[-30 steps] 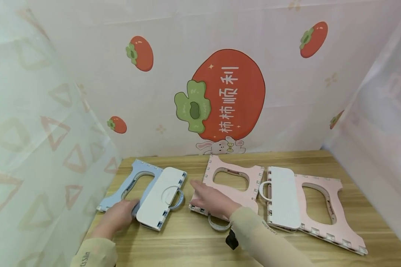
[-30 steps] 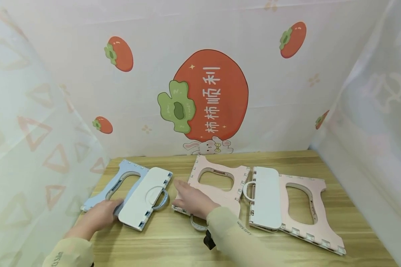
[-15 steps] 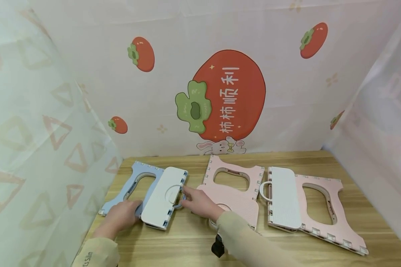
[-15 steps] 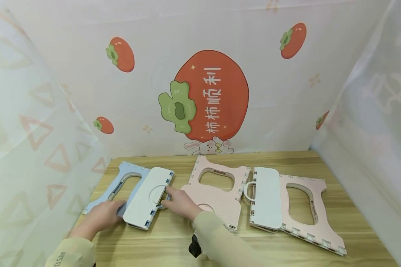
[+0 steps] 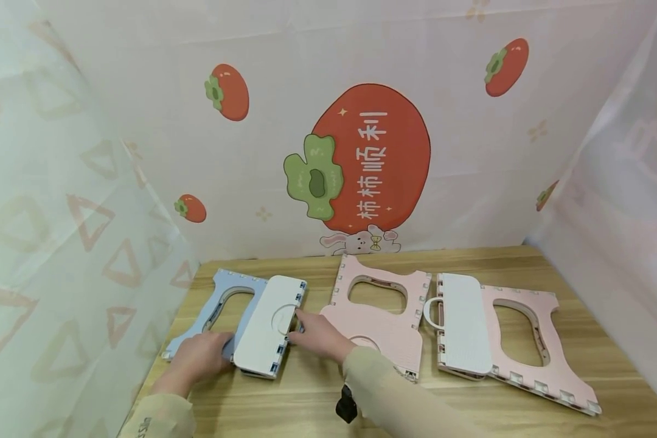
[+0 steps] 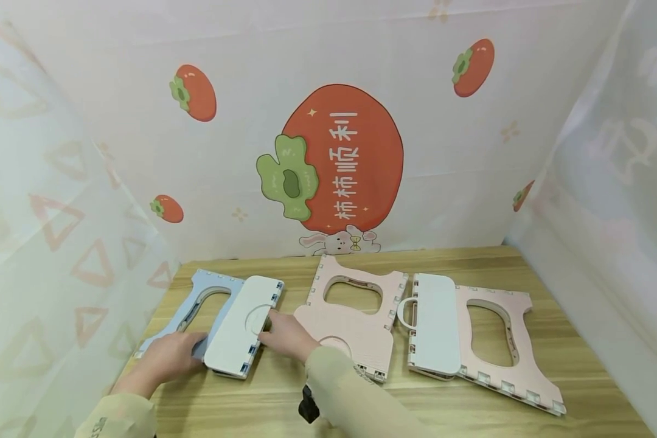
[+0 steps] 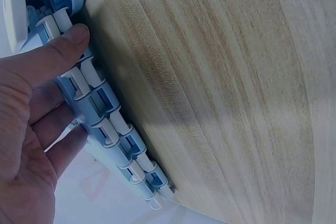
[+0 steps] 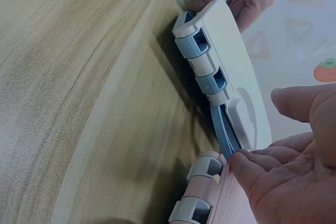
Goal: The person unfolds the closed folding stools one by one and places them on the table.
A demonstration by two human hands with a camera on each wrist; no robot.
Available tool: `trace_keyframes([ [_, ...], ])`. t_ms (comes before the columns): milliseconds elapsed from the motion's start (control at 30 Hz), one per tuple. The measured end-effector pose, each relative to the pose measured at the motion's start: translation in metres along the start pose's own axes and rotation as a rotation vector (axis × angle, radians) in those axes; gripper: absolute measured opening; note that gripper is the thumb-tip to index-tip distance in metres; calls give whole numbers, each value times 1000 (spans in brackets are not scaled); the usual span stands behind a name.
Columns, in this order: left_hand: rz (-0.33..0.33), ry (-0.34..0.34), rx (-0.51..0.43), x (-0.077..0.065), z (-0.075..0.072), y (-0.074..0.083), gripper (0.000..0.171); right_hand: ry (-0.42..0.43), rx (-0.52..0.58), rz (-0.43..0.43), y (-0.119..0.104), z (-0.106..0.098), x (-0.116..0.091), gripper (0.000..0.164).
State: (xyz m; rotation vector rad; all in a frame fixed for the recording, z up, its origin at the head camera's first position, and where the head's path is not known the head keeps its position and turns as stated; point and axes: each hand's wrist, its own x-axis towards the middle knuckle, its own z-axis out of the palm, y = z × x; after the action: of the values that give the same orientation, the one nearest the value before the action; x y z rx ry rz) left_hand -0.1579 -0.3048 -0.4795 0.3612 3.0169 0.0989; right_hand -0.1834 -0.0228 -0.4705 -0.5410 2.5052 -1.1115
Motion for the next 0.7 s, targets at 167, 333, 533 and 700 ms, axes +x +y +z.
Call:
trace_keyframes([
  [167, -4, -10, 0, 1, 3, 1, 37, 24, -59, 24, -1, 3, 3, 64],
  [333, -11, -16, 0, 1, 6, 2, 38, 56, -88, 34, -1, 7, 6, 57],
  [533, -6, 13, 5, 1, 7, 2, 37, 78, -73, 35, -5, 10, 6, 38],
  [700, -8, 17, 17, 3, 7, 2, 35, 74, -102, 68, -9, 6, 8, 43],
])
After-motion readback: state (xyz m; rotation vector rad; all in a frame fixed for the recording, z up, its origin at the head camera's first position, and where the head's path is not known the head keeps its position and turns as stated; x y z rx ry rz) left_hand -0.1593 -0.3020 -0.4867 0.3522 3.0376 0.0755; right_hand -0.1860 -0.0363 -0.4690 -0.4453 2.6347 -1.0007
